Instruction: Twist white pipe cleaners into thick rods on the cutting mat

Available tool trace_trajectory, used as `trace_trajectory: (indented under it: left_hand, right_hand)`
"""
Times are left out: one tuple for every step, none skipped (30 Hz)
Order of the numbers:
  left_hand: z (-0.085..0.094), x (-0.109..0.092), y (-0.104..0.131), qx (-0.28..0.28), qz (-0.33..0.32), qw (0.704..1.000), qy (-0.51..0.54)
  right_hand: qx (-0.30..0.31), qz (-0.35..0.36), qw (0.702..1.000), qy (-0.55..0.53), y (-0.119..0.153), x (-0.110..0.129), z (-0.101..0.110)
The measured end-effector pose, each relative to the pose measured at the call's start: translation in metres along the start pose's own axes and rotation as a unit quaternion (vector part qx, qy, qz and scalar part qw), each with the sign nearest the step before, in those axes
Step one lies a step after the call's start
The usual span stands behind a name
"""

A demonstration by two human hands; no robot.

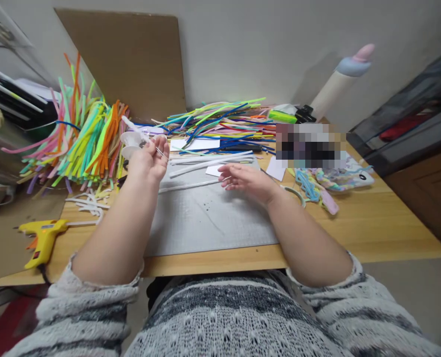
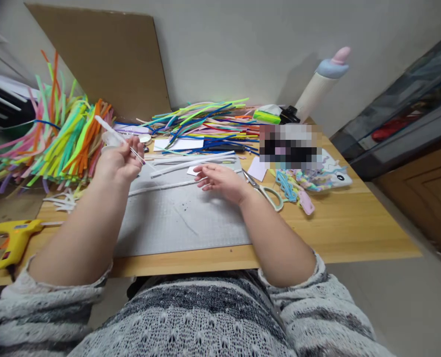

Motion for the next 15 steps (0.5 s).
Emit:
trace_trajectory:
  left_hand:
    - [0.006,0.007,0.003,-0.014,0.027,0.999,0.032]
    - [0.012,0.014,0.008,-0.026,0.048,0.997,0.062]
    - [0.015,0.021,0.013,-0.035,0.066,0.994,0.083]
    - [0.017,0.026,0.019,-0.035,0.077,0.992,0.09]
    - [0.016,0.032,0.025,-0.031,0.084,0.992,0.093]
    - [0.014,0.039,0.031,-0.022,0.092,0.991,0.092]
    - [0.01,0.045,0.037,-0.009,0.096,0.991,0.092]
    - [0.005,0.053,0.042,0.001,0.1,0.991,0.087]
    - [0.0,0.061,0.048,0.012,0.101,0.991,0.083]
    - [-0.005,0.069,0.053,0.026,0.098,0.992,0.08]
    - [-0.008,0.076,0.058,0.031,0.092,0.993,0.069]
    - [-0.01,0.083,0.062,0.031,0.083,0.995,0.05]
    - [-0.01,0.089,0.066,0.032,0.073,0.996,0.029]
    - [-0.01,0.093,0.07,0.039,0.065,0.997,0.007]
    - [-0.009,0.097,0.073,0.056,0.059,0.997,-0.013]
  right_hand:
    - [0.06,-0.017,0.998,-0.012,0.004,0.008,0.004]
    - [0.084,-0.01,0.996,-0.001,0.008,0.016,0.009]
    - [0.083,0.003,0.996,0.028,0.011,0.025,0.012]
    - [0.081,0.008,0.994,0.069,0.012,0.032,0.012]
    - [0.079,0.011,0.99,0.115,0.012,0.038,0.007]
    - [0.092,0.003,0.982,0.162,0.01,0.042,-0.001]
    - [0.105,0.002,0.973,0.207,0.007,0.046,-0.012]
    - [0.112,0.004,0.964,0.241,0.002,0.049,-0.025]
    - [0.104,0.003,0.959,0.265,-0.003,0.051,-0.038]
    - [0.092,-0.006,0.958,0.27,-0.008,0.052,-0.05]
    - [0.082,-0.027,0.964,0.252,-0.012,0.052,-0.061]
    - [0.064,-0.07,0.975,0.202,-0.015,0.05,-0.069]
    - [0.041,-0.11,0.982,0.146,-0.017,0.047,-0.076]
    - [0.022,-0.141,0.985,0.092,-0.018,0.044,-0.08]
    - [0.005,-0.158,0.986,0.05,-0.017,0.041,-0.083]
Point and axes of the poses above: each hand's wrist, its own y-axis away from the middle knuckle, its own z-axis out of the back of the hand, x = y × z, the point moved 3 cm from there along -y, towards the middle knuckle, and after that the axes turned 13 degrees about z, right-handed, at the moved point
